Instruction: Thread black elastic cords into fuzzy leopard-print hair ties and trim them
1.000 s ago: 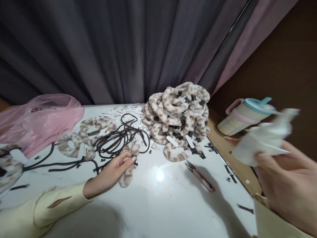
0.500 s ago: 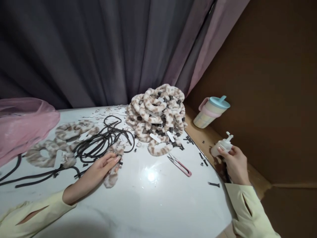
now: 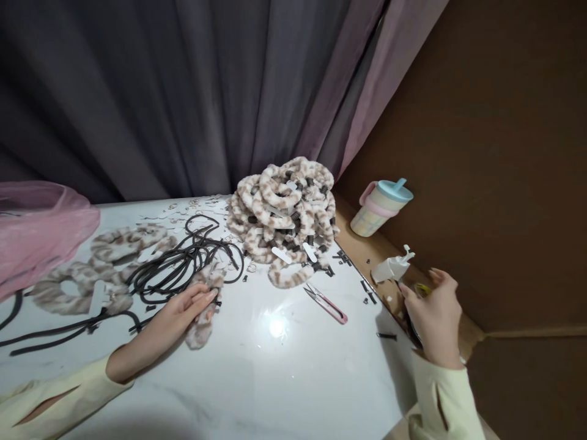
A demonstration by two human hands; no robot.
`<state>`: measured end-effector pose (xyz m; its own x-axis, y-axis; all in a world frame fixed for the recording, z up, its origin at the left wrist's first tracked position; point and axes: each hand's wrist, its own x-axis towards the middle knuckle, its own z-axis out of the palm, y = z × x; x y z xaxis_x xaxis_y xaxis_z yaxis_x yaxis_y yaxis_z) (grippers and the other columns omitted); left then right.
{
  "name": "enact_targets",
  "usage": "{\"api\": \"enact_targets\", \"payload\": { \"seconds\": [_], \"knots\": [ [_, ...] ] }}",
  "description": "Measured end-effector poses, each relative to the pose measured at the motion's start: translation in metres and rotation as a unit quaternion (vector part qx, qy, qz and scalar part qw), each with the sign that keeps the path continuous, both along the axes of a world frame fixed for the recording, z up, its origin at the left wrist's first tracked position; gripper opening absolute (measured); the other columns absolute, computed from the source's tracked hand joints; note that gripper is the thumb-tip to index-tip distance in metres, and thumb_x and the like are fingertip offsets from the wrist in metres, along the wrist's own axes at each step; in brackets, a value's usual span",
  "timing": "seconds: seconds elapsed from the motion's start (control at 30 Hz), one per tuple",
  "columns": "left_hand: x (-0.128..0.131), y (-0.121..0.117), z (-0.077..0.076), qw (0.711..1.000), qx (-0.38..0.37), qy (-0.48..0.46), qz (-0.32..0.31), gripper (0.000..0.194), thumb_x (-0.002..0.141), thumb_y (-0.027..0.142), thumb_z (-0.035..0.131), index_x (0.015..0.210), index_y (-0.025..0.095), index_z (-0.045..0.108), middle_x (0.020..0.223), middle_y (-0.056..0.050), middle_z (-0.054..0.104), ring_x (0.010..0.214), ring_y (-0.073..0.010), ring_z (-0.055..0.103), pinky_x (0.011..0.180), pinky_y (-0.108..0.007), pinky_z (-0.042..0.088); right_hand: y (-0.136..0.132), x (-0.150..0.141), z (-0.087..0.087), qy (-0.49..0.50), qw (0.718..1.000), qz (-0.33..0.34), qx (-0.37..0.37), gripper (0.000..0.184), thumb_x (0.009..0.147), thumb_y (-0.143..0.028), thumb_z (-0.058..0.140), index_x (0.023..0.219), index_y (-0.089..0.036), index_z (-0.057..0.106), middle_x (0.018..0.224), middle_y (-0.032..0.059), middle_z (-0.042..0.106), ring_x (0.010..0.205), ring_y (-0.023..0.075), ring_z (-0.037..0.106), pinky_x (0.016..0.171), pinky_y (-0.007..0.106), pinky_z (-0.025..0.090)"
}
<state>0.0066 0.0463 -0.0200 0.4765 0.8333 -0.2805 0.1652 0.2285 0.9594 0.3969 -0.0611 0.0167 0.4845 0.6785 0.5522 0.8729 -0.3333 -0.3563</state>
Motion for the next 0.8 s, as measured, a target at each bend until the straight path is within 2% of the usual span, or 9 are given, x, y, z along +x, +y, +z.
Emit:
{"api": "enact_targets", "payload": {
  "seconds": [0.03,0.07,0.17,0.27,0.37,0.47,0.53,0.63,0.8],
  "knots": [
    [0.0,0.0,0.0,1.0,0.002,-0.003,0.001,0.037,0.078,0.054,0.053,0.08,0.017,0.049,0.065,0.002,0.051,0.059,-0.0112,0.051,0.054,-0.021,0.041,-0.004,-0.011,-0.001,-0.054,0.997,-0.058,-0.002,0.035,0.081,-0.035,0.057,0.103,-0.009,0.047,0.099,0.028,0.058,0.092,0.0356,0.06,0.067,0.042,0.045],
    [-0.001,0.0,-0.001,1.0,0.002,-0.005,0.001,0.036,0.078,0.053,0.053,0.081,0.017,0.049,0.066,0.002,0.051,0.06,-0.0115,0.052,0.054,-0.021,0.04,-0.007,-0.025,-0.004,-0.096,0.994,-0.052,-0.033,0.031,0.084,-0.036,0.053,0.101,-0.011,0.049,0.096,0.0244,0.06,0.09,0.0344,0.06,0.068,0.042,0.045],
    [-0.001,-0.003,0.0,1.0,0.003,-0.014,-0.004,0.036,0.078,0.053,0.053,0.083,0.017,0.048,0.066,0.002,0.052,0.06,-0.0118,0.051,0.054,-0.022,0.04,-0.006,-0.071,-0.017,-0.13,0.973,0.155,-0.111,0.027,0.088,-0.041,0.045,0.097,-0.016,0.053,0.091,0.0124,0.062,0.079,0.0245,0.061,0.062,0.033,0.047],
    [-0.001,-0.008,0.004,0.999,0.02,-0.017,-0.021,0.033,0.082,0.05,0.05,0.083,0.017,0.047,0.065,0.002,0.051,0.06,-0.0118,0.051,0.056,-0.023,0.041,0.004,-0.102,-0.032,-0.185,0.944,0.217,-0.164,0.025,0.089,-0.038,0.044,0.098,-0.017,0.053,0.086,0.0081,0.06,0.07,0.02,0.06,0.054,0.029,0.045],
    [-0.001,-0.013,0.014,0.998,0.057,0.002,-0.038,0.027,0.084,0.044,0.048,0.081,0.018,0.046,0.065,0.002,0.052,0.063,-0.0124,0.052,0.059,-0.024,0.041,0.014,-0.108,-0.042,-0.244,0.928,0.232,-0.16,0.019,0.091,-0.027,0.039,0.085,-0.017,0.054,0.076,0.0065,0.058,0.064,0.0189,0.056,0.051,0.028,0.042],
    [-0.002,-0.016,0.024,0.994,0.094,0.036,-0.042,0.023,0.085,0.04,0.049,0.08,0.018,0.047,0.063,0.002,0.05,0.062,-0.0129,0.052,0.059,-0.024,0.04,0.019,-0.102,-0.042,-0.257,0.922,0.248,-0.15,0.021,0.091,-0.019,0.036,0.078,-0.018,0.053,0.07,0.0063,0.056,0.061,0.0194,0.055,0.05,0.029,0.042],
    [-0.002,-0.017,0.03,0.993,0.1,0.049,-0.039,0.021,0.084,0.038,0.05,0.079,0.018,0.048,0.061,0.003,0.048,0.06,-0.0123,0.05,0.056,-0.023,0.037,0.021,-0.099,-0.035,-0.214,0.932,0.256,-0.14,0.022,0.091,-0.02,0.035,0.079,-0.018,0.052,0.071,0.006,0.057,0.057,0.0183,0.055,0.048,0.028,0.041],
    [-0.004,-0.016,0.037,0.997,0.056,-0.001,-0.045,0.023,0.084,0.039,0.051,0.078,0.017,0.048,0.061,0.003,0.046,0.058,-0.01,0.045,0.054,-0.021,0.034,0.025,-0.105,-0.015,-0.044,0.947,0.295,-0.116,0.019,0.093,-0.027,0.037,0.083,-0.019,0.052,0.071,0.0043,0.06,0.053,0.015,0.056,0.047,0.025,0.044],
    [-0.008,-0.011,0.051,0.976,-0.092,-0.188,-0.05,0.027,0.083,0.042,0.056,0.08,0.015,0.05,0.063,0.003,0.047,0.056,-0.0074,0.043,0.053,-0.018,0.034,0.032,-0.15,0.022,0.279,0.889,0.343,-0.116,0.024,0.091,-0.04,0.042,0.092,-0.019,0.054,0.057,0.0006,0.056,0.048,0.0141,0.054,0.047,0.024,0.045]
  ]
}}
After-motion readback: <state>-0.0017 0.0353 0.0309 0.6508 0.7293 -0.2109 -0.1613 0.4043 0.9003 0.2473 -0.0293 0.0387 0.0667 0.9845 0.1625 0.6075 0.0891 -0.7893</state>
